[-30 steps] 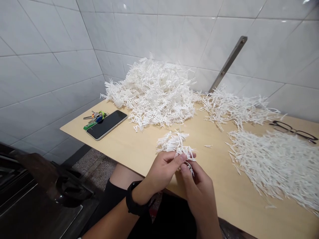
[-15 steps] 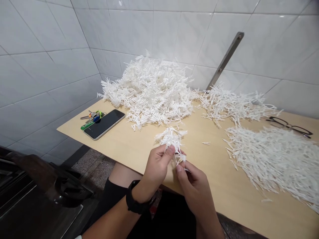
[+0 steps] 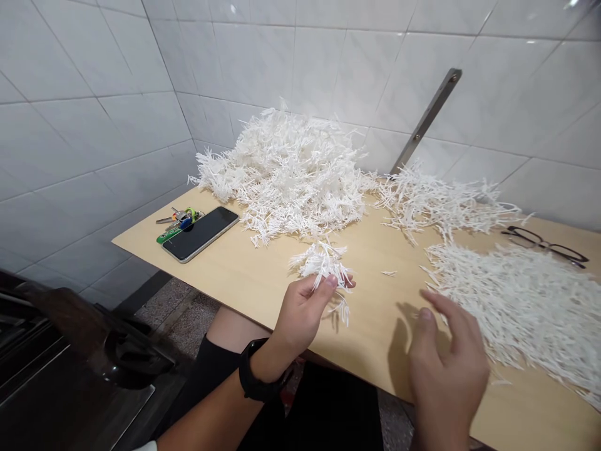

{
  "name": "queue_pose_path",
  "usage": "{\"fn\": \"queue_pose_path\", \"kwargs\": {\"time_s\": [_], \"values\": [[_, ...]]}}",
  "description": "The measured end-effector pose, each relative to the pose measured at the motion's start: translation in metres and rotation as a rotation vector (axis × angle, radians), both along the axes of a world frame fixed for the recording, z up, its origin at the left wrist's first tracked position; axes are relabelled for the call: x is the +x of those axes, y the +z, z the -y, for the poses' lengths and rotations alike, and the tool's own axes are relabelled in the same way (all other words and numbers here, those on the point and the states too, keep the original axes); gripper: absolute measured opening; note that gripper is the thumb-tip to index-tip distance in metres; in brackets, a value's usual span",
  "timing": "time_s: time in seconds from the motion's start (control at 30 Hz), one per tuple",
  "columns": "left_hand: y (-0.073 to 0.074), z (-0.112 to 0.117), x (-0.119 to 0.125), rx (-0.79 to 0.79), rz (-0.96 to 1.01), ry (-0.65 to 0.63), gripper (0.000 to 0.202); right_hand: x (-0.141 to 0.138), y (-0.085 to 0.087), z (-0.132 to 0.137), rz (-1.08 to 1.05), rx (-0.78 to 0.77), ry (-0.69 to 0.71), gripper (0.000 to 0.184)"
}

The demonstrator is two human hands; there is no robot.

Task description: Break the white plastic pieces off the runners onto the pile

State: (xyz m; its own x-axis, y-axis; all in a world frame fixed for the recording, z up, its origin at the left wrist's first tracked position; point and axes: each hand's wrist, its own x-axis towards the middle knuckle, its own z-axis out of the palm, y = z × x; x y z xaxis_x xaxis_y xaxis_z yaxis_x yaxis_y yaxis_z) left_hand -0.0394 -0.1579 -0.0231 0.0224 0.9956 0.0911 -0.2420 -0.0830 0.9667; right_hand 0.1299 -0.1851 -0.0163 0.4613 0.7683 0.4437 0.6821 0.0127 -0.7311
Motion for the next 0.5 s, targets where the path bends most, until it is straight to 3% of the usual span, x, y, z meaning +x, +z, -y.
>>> {"fn": "queue_pose_path", "kwargs": {"time_s": [0.1,0.2,0.37,0.5], "values": [[0.005,0.001,-0.002,-0.017,-0.026,-0.080,0.036,-0.023,0.003,0.006,-0.325,-0.168,0.319,0.033],[0.007,0.002,-0.003,-0.031,-0.018,-0.162,0.037,-0.042,0.002,0.008,-0.432,-0.273,0.571,0.028],[0.008,0.004,-0.005,-0.027,-0.025,-0.107,0.041,-0.051,-0.003,0.009,-0.370,-0.240,0.612,0.034],[0.012,0.006,-0.005,-0.020,-0.033,-0.050,0.039,-0.052,-0.005,0.013,-0.178,-0.167,0.639,0.040]]}}
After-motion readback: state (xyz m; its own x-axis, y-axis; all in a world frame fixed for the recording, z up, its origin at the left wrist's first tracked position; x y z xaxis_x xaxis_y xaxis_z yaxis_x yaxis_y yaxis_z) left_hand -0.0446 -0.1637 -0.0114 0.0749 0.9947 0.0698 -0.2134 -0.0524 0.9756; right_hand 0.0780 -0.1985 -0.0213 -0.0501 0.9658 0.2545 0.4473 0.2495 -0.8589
